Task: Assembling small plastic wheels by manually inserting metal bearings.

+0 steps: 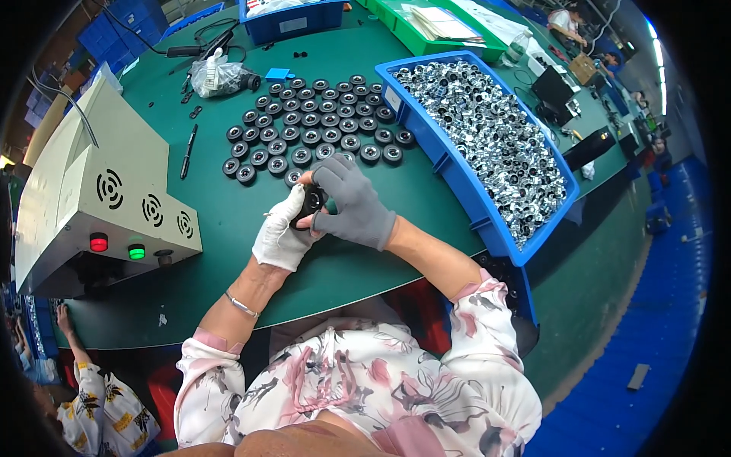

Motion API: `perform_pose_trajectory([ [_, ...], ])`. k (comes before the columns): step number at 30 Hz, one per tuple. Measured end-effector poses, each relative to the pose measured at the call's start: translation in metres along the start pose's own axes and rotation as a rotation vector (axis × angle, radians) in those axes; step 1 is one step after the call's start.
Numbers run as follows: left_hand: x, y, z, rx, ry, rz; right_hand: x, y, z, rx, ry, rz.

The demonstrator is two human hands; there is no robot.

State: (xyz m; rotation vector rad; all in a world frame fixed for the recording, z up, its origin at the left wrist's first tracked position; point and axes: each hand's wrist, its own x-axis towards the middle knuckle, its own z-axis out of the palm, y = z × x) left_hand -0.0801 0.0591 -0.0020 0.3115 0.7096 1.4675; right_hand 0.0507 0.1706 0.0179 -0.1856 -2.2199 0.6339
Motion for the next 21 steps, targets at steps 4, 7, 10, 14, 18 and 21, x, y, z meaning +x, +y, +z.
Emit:
perform_pose_trajectory([
  [4, -0.003, -0.001, 0.011, -0.099, 0.039, -0.034, -0.001, 0.005, 0.000, -0.038, -0.001, -0.032],
  [7, -0.001, -0.003, 0.011, -0.149, 0.070, -0.075, -0.001, 0.005, -0.004, -0.073, -0.023, -0.046],
  [10, 0.000, -0.007, 0.007, -0.135, 0.070, -0.084, -0.002, 0.004, -0.006, -0.086, -0.024, -0.063],
  [14, -0.001, -0.001, 0.009, -0.104, 0.047, -0.020, 0.001, -0.002, -0.001, -0.063, -0.003, -0.052],
  [18, 0.003, -0.008, -0.005, -0.131, -0.030, -0.032, 0.000, -0.002, 0.002, 0.041, 0.010, 0.048],
  [21, 0.002, -0.005, 0.001, -0.234, -0.087, -0.070, -0.001, 0.002, -0.003, -0.035, 0.002, -0.003],
])
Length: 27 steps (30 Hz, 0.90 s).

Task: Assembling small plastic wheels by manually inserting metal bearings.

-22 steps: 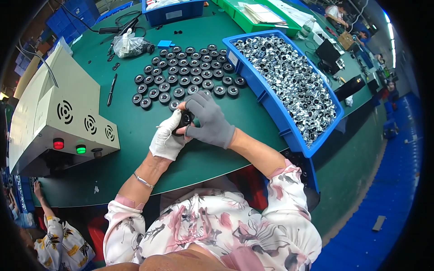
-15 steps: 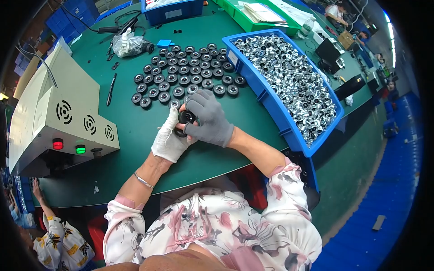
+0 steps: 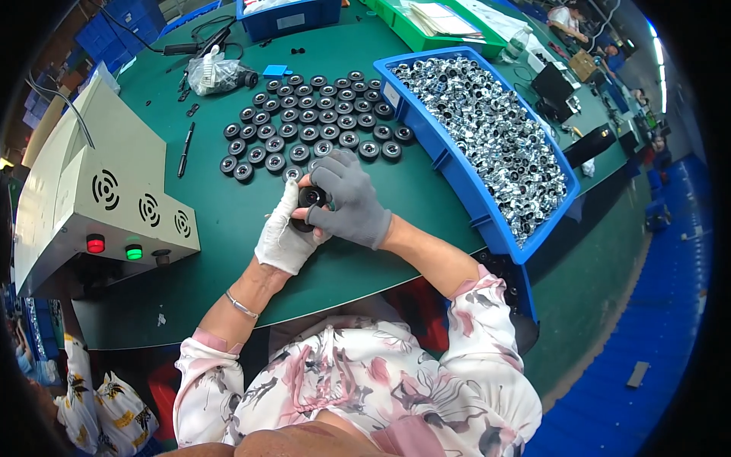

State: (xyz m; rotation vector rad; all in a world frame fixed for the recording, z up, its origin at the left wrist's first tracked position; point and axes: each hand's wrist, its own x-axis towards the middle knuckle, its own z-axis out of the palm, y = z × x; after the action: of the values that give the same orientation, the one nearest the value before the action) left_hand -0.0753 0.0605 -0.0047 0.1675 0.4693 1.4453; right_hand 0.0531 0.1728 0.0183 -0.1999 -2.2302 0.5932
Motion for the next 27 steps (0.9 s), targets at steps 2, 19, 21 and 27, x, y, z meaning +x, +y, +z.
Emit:
perform_pose_trajectory([
  [2, -0.001, 0.000, 0.009, -0.004, 0.152, -0.067, -0.001, 0.003, -0.002, -0.067, -0.005, -0.036],
  [19, 0.001, 0.000, 0.007, -0.033, 0.077, -0.015, -0.003, 0.004, -0.003, 0.047, -0.026, 0.062],
  [21, 0.000, 0.000, 0.007, -0.042, 0.074, -0.016, -0.004, 0.004, -0.003, 0.054, -0.017, 0.078],
  [27, 0.003, 0.003, -0.010, 0.031, -0.012, 0.047, -0.003, -0.001, 0.002, 0.139, -0.015, 0.147],
])
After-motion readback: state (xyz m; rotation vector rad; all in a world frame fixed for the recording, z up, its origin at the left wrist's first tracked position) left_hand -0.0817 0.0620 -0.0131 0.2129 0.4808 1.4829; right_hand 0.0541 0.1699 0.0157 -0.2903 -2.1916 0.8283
